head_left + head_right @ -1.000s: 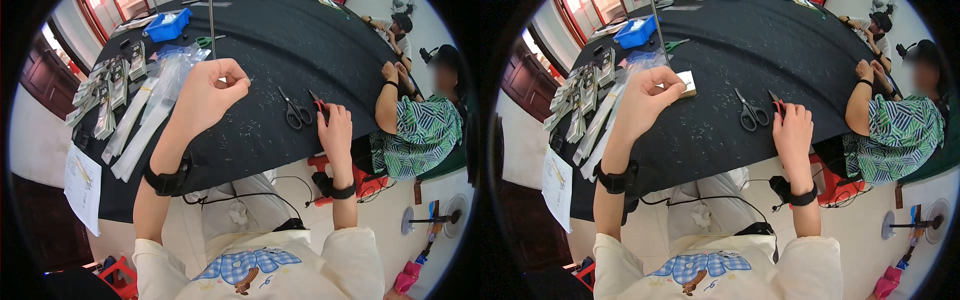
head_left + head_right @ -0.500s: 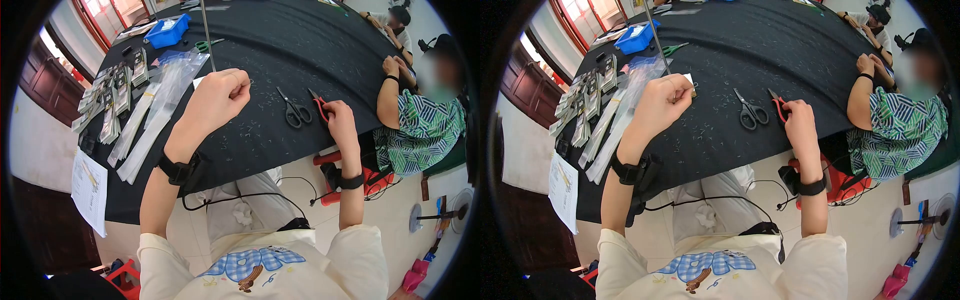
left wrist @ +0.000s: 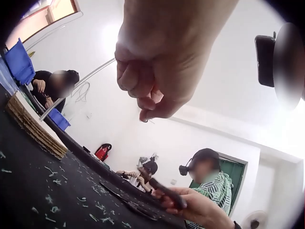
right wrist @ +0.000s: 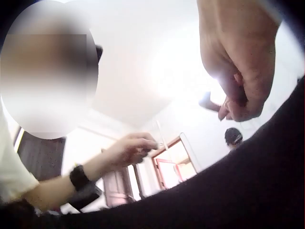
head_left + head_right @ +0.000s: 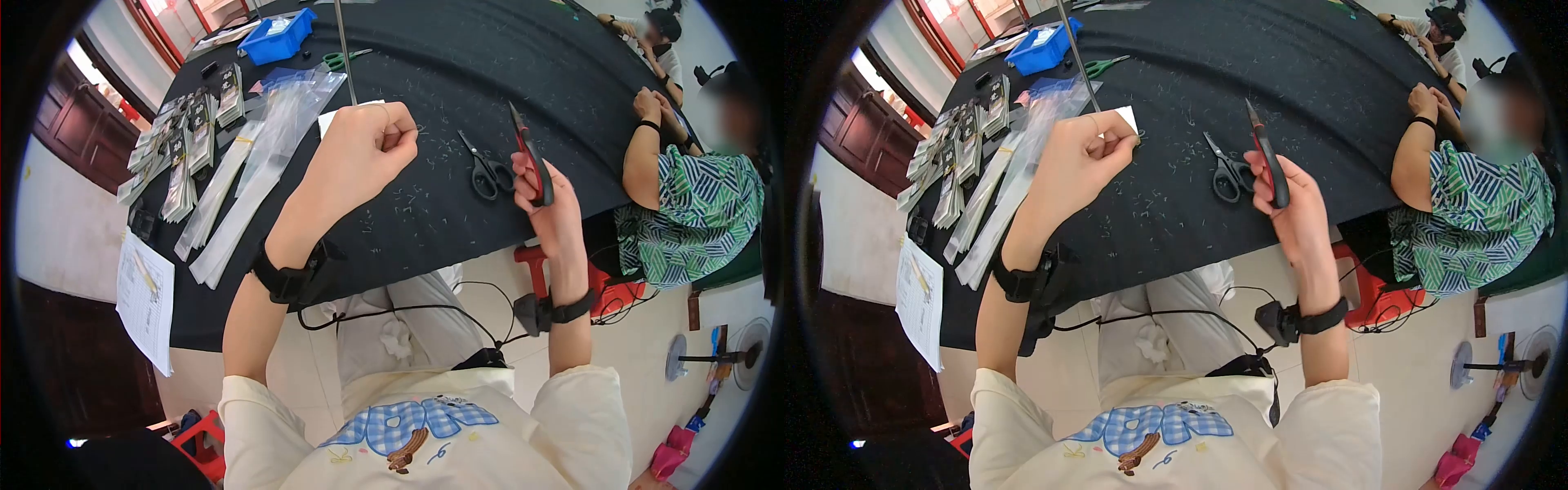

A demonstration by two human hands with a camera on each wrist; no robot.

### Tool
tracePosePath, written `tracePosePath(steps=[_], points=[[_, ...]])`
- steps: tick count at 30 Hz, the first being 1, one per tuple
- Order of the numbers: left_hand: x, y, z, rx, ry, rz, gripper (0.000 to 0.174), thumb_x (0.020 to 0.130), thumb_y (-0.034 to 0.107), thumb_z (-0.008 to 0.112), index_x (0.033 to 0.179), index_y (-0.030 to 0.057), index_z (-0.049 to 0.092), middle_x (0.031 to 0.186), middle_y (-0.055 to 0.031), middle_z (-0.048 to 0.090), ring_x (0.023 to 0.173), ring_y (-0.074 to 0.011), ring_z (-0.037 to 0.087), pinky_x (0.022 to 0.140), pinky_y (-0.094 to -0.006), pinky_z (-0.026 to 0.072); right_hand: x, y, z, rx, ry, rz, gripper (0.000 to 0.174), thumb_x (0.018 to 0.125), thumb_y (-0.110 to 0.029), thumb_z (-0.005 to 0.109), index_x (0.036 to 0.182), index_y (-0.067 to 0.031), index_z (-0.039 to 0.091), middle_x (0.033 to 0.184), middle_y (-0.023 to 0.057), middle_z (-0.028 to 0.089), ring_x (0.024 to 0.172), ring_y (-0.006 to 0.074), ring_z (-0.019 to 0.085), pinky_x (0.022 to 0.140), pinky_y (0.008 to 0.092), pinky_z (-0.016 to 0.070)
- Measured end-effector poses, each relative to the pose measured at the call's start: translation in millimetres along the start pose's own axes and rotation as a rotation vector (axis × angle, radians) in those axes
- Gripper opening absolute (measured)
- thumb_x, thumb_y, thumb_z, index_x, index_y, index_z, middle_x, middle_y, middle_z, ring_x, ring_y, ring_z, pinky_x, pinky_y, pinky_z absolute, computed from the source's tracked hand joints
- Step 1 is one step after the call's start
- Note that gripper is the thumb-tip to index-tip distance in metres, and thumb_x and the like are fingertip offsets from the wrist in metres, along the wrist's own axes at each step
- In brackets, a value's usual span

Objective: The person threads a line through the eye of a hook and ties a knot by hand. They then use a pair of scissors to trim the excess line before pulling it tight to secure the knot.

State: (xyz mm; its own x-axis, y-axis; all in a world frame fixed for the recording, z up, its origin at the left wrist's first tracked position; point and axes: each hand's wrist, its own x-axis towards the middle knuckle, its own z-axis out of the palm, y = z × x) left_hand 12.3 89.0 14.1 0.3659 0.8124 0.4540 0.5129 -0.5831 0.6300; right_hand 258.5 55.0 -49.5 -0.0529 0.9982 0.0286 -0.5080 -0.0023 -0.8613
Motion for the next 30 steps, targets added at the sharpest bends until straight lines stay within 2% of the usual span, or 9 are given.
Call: tracePosePath(steps=[3,5,7,9,13,16,21,24,30], points=[[-6.3,10.2,1.4,-0.022,0.035,-0.043,0.005,0.073,0.003,0.058,0.073,-0.0023,0.058,0.053,-0.001,0.047,0.043,-0.0033,0.034,0.041,-0.0207,0.0264,-15.5,3.5,22.5,0.2,0.032,0.06,0.026,0.087,-0.013,0.042,0.101,0.0058,0.053,0.076,0.0013,0.044,0.056,0.0056,0.036,0.046,0.0195,0.025],[-11.7,14.9,3.6,0.038,0.075,-0.016,0.005,0.073,0.002,0.059,0.073,-0.0023,0.058,0.052,-0.0017,0.046,0.043,-0.004,0.035,0.041,-0.021,0.0266,-19.9,7.9,26.8,0.273,-0.14,0.166,0.037,0.089,-0.029,0.041,0.102,0.004,0.051,0.077,0.0013,0.042,0.055,0.005,0.035,0.045,0.0193,0.0235],[-15.2,18.4,5.7,0.093,0.117,0.011,0.004,0.072,0.002,0.059,0.072,-0.0023,0.057,0.052,-0.0023,0.045,0.042,-0.0046,0.035,0.041,-0.0212,0.0268,-27.6,6.5,36.8,0.276,-0.195,0.219,0.042,0.089,-0.034,0.04,0.103,0.0035,0.051,0.077,0.001,0.042,0.055,0.0046,0.035,0.045,0.0192,0.0236],[-17.8,21.5,7.2,0.189,0.185,0.084,0.006,0.069,0.002,0.058,0.068,-0.0012,0.052,0.059,-0.0103,0.053,0.048,-0.0218,0.052,0.048,-0.0293,0.0411,-36.4,11.0,43.3,0.184,-0.275,0.21,0.05,0.09,-0.043,0.036,0.106,0.0026,0.05,0.078,0.0002,0.041,0.054,0.0034,0.035,0.045,0.0187,0.0234],[-18.9,27.0,10.9,0.199,0.206,0.103,0.007,0.068,0.001,0.059,0.069,-0.0002,0.052,0.062,-0.0095,0.054,0.051,-0.0225,0.054,0.049,-0.0291,0.0429,-46.9,10.2,52.1,-0.005,-0.357,0.173,0.041,0.081,-0.03,0.05,0.106,0.002,0.049,0.078,-0.0008,0.039,0.056,0.0044,0.033,0.049,0.0191,0.0241],[-19.0,28.9,13.3,0.204,0.214,0.112,0.006,0.068,0.0,0.059,0.069,0.0006,0.052,0.062,-0.0086,0.054,0.052,-0.0216,0.056,0.049,-0.0281,0.0439,-50.5,11.8,51.8,-0.022,-0.396,0.198,0.04,0.08,-0.028,0.05,0.105,0.0023,0.048,0.077,-0.0006,0.038,0.056,0.0042,0.033,0.05,0.0194,0.0246],[-18.7,29.0,13.2,0.184,0.212,0.113,0.007,0.068,-0.001,0.059,0.069,0.0007,0.052,0.062,-0.008,0.054,0.052,-0.021,0.056,0.049,-0.0277,0.044,-51.7,13.2,57.1,0.052,-0.314,0.191,0.036,0.081,-0.03,0.037,0.095,-0.0005,0.051,0.072,0.0029,0.049,0.056,0.0076,0.037,0.051,0.0196,0.0286],[-18.7,28.3,12.8,0.213,0.221,0.126,0.007,0.068,-0.001,0.059,0.069,0.0006,0.052,0.062,-0.0081,0.054,0.052,-0.0209,0.056,0.049,-0.0279,0.0439,-46.1,22.0,40.2,0.063,-0.406,0.153,0.031,0.08,-0.024,0.039,0.095,0.0002,0.051,0.078,0.003,0.05,0.059,0.0076,0.039,0.051,0.0199,0.0302],[-19.4,28.7,14.3,0.194,0.229,0.142,0.008,0.067,-0.001,0.059,0.069,0.001,0.052,0.062,-0.008,0.054,0.052,-0.0222,0.055,0.049,-0.0285,0.0437,-55.9,13.2,47.8,0.034,-0.341,0.211,0.017,0.083,-0.013,0.046,0.095,-0.0019,0.051,0.082,0.001,0.05,0.066,0.0056,0.043,0.056,0.019,0.0334]])
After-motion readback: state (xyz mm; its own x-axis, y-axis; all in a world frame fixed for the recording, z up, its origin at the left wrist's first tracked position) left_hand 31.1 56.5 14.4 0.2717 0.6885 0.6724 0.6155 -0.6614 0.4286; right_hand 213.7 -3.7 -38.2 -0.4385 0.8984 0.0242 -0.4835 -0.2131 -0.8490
